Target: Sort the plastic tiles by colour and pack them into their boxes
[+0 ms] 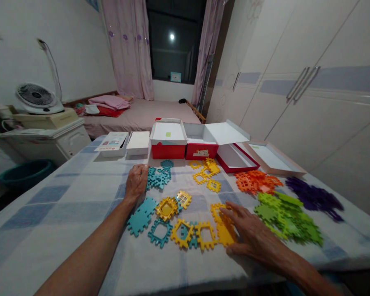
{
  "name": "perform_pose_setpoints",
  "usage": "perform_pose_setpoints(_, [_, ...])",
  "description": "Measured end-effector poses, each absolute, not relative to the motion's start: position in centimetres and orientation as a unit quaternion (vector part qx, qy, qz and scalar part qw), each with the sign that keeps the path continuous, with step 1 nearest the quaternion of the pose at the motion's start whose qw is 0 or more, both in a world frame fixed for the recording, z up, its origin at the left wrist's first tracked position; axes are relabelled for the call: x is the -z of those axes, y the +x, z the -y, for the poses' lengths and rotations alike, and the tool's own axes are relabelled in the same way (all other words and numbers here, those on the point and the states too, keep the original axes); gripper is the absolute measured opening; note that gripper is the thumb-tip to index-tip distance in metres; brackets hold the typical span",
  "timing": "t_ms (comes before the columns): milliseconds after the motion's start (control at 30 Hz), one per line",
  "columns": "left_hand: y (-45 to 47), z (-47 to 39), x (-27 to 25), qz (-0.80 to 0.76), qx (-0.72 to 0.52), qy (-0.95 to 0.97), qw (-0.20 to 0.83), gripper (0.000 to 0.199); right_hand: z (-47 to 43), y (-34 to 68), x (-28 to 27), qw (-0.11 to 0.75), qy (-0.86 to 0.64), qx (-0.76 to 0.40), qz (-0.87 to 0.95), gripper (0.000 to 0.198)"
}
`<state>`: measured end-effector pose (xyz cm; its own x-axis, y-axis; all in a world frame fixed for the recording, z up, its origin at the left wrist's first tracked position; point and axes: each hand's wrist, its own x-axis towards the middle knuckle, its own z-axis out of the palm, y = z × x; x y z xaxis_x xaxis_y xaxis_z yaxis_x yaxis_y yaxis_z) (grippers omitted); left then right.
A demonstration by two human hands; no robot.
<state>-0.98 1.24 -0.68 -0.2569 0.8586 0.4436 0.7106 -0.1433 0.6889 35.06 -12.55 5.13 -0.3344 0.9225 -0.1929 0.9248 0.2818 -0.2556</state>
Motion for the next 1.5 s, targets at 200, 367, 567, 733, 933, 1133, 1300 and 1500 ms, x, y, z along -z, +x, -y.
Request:
perform_pose_setpoints(200, [-1.2, -1.3, 0.7, -0.650, -0.449, 0.609, 0.075, 0.049, 8.1, 34.0, -3.6, -0.106, 0.579, 0.141, -0.796, 0.071])
perform_pose_setpoints(367, [-1.2, -1.4, 0.9, -0.649, -0.449, 0.610, 0.071, 0.051, 5.5, 32.1, -2.3, -0.163, 0.577, 0.112, -0.793, 0.063])
perform_pose_setpoints(567, [-1.2, -1.4, 1.1, -0.649, -0.445, 0.613, 0.071, 0.052, 4.2, 31.2, -1.8, -0.250, 0.580, 0.098, -0.769, 0.050])
perform_pose_setpoints(733, [-1.2, -1.5, 1.1, -0.649, -0.441, 0.617, 0.064, 0.051, 0.3, 30.5, -3.2, -0.287, 0.590, 0.067, -0.752, 0.061])
perform_pose_setpoints(933, [-1.1, -1.5, 1.1, -0.650, -0.432, 0.622, 0.057, 0.051, -0.1, 28.5, -4.6, -0.277, 0.539, -0.004, -0.795, 0.056])
perform_pose_setpoints(1133, [-1.0, -1.4, 1.2, -0.660, -0.426, 0.617, 0.054, 0.052, 3.7, 25.5, -3.7, -0.131, 0.324, 0.178, -0.920, 0.063])
perform_pose_setpoints(1300, [-1.1, -1.4, 1.1, -0.656, -0.423, 0.622, 0.055, 0.051, 4.2, 24.7, -3.8, -0.099, 0.353, 0.164, -0.916, 0.059])
perform_pose_setpoints(1500, [-1.0, -1.4, 1.3, -0.662, -0.420, 0.619, 0.057, 0.049, 4.3, 26.9, -4.0, -0.112, 0.398, 0.151, -0.898, 0.056])
